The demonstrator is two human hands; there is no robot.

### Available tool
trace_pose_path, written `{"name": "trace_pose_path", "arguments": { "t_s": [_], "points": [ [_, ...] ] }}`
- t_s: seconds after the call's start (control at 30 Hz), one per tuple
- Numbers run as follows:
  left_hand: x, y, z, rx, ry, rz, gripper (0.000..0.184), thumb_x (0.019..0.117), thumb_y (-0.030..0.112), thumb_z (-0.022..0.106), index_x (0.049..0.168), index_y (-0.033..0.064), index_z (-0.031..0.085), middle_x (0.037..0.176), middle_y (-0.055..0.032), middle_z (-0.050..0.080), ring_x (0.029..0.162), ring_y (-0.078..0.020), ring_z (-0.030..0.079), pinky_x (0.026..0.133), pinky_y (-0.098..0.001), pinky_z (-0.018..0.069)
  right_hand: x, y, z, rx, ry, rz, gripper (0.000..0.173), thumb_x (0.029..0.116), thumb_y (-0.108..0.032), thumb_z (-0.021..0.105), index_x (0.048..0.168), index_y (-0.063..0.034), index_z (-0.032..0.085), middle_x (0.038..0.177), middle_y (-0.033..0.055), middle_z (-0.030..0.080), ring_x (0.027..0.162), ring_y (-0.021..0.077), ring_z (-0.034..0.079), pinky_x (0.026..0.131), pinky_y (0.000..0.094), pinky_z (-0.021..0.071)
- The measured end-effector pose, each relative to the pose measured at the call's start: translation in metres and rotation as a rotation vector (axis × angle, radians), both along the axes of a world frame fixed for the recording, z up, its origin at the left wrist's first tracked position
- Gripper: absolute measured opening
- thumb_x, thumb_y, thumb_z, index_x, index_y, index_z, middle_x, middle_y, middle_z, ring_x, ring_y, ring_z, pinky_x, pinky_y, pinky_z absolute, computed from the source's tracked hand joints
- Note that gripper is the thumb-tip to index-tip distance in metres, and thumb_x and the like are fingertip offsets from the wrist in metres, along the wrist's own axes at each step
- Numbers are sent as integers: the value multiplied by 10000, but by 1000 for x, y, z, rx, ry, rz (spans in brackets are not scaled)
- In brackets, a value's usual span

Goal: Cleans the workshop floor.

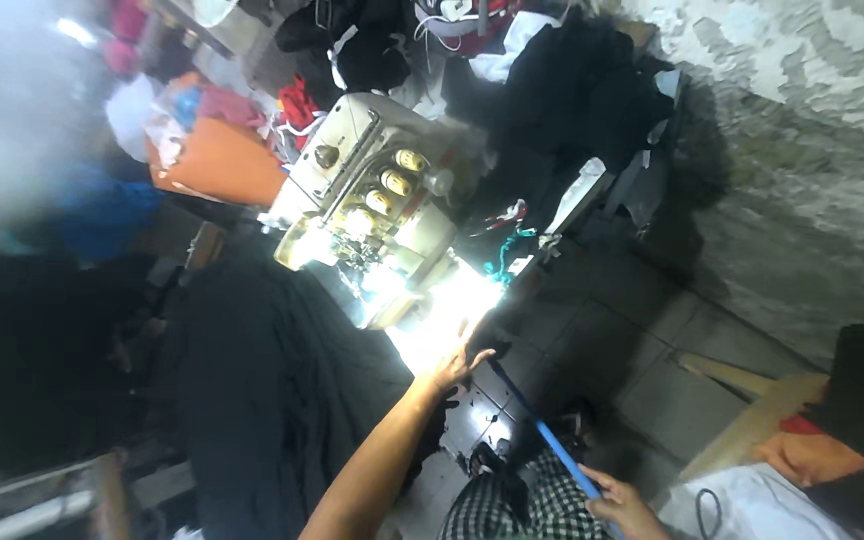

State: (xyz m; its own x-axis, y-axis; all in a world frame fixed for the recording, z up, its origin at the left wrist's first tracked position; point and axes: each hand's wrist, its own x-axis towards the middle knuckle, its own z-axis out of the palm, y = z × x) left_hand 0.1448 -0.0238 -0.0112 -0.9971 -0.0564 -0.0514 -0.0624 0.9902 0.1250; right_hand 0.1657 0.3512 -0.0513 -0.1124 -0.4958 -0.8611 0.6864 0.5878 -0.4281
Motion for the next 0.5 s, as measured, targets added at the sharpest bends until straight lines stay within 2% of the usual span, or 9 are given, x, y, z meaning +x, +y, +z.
{"name": "trace_pose_path", "arguments": {
  "t_s": [0.1, 0.23, 0.3, 0.37, 0.43, 0.5],
  "points": [
    [0, 1, 0, 30, -1, 2, 725, 942, 552, 605, 1480, 69, 545, 1585, -244, 413, 1498, -455, 330, 1216, -667, 144, -3, -4, 8, -58, -11, -101, 595, 947, 25, 631, 1511, 4, 444, 748, 56, 619, 497, 66, 485, 463, 230, 417],
    [0, 0, 0, 31, -32, 25, 733, 953, 583, 571, 1493, 88, 535, 1588, -243, 408, 1501, -465, 319, 1213, -678, 144, -4, -53, -33, -57, -23, -141, 578, 993, -9, 605, 1537, -18, 411, 737, 58, 575, 492, 79, 464, 448, 236, 397],
    [1, 0, 0, 2, -54, 34, 734, 964, 602, 534, 1496, 96, 534, 1587, -235, 415, 1495, -469, 327, 1203, -673, 175, -2, -64, -52, 14, -29, -96, 574, 1004, -12, 606, 1541, -18, 402, 813, 99, 587, 528, 97, 463, 481, 249, 401],
    [1, -1, 0, 17, -46, 30, 727, 961, 580, 549, 1482, 74, 545, 1580, -251, 417, 1488, -487, 329, 1206, -686, 157, 4, -52, -58, 76, -41, -18, 572, 1006, -21, 611, 1537, -12, 399, 951, 151, 616, 595, 120, 484, 540, 273, 428],
    [0, 0, 1, 23, -52, 28, 725, 964, 582, 541, 1475, 67, 550, 1572, -261, 422, 1481, -492, 339, 1204, -684, 162, 10, -21, -47, 107, -55, 22, 572, 997, -12, 619, 1528, 5, 407, 1067, 196, 632, 681, 145, 521, 619, 302, 460],
    [0, 1, 1, 25, -53, 31, 737, 963, 596, 523, 1473, 66, 552, 1569, -270, 421, 1477, -502, 341, 1197, -695, 166, 12, 13, -16, 104, -38, 0, 572, 976, 8, 627, 1509, 35, 422, 1052, 200, 645, 699, 139, 543, 648, 306, 475]
  ]
}}
